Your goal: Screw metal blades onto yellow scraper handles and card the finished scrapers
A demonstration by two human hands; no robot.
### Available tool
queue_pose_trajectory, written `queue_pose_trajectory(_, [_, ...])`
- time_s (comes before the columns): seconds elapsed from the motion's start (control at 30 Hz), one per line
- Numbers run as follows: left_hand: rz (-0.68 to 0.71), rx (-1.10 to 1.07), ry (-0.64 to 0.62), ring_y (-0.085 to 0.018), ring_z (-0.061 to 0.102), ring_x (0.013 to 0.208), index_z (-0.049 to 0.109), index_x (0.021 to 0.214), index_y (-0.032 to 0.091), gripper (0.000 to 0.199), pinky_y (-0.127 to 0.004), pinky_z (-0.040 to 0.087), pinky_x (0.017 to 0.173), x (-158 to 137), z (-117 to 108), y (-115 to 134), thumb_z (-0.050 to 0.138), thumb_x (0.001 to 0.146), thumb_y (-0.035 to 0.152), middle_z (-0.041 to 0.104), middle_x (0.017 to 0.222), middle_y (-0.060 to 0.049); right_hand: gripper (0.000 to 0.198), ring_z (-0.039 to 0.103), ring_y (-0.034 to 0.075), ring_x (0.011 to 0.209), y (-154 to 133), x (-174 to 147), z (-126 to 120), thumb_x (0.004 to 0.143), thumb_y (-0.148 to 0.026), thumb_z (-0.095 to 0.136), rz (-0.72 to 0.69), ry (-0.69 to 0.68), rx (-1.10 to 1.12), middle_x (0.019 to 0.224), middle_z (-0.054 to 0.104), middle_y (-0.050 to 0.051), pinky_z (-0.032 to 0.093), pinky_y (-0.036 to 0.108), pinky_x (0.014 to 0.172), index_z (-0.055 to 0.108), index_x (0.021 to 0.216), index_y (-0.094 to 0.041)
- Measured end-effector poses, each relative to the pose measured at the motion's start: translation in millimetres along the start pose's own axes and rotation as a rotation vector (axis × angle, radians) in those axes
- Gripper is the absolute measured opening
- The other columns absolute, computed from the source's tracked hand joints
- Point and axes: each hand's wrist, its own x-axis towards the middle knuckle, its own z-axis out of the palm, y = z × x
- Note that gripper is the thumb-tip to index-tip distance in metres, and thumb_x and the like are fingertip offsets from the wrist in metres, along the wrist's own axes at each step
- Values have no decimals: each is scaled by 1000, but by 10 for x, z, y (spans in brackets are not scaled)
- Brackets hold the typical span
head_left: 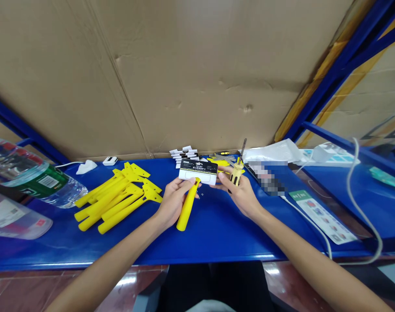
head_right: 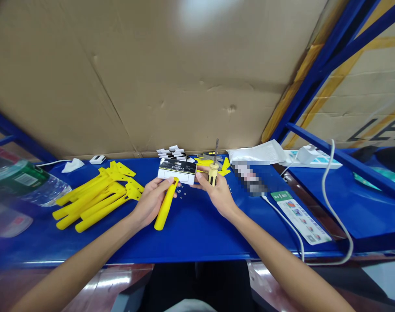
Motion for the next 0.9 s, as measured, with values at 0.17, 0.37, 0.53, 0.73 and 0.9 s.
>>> queue_pose_trajectory(0.17, [-82,3,-56,-17,71,86,76,108,11,30,-24,61,64,6,-24,7,87,88,30,76,105,-12,41,77,34,105,-20,-40,16,86,-58,84,3,-37,-53,115,81,10,71,48,81,82,104,-21])
queue_pose_trajectory(0.37, [-476,-296,-374,-10,44,46,62,85,15,20,-14,35,32,24,-113,106,64,100,28,49,60,2,36,71,33,122,-92,-58,1,95,-54,76,-121,-120,-156,129,78,8,70,43,81,83,119,-28])
queue_pose_trajectory(0.53, [-647,-382,-619,-9,19,30,53,75,20,25,-15,28,26,22,-207,88,49,100,16,35,43,6,52,76,27,94,-173,-70,54,88,-57,81,-94,-197,-314,110,81,6,68,39,72,79,130,-27])
queue_pose_trajectory(0.73, [-747,-185,-717,-11,32,27,61,70,17,40,-19,34,27,16,-165,-6,47,103,35,41,39,1,41,61,16,42,-146,-85,66,76,-56,91,24,-71,-286,68,67,-2,49,30,40,75,87,-20])
queue_pose_trajectory(0.9, [-531,9,-427,-13,49,38,66,98,13,40,-21,39,32,28,-80,-51,46,103,47,63,63,-5,42,59,17,40,-105,-50,-6,78,-52,90,6,70,-270,57,59,-3,43,29,36,64,71,-20])
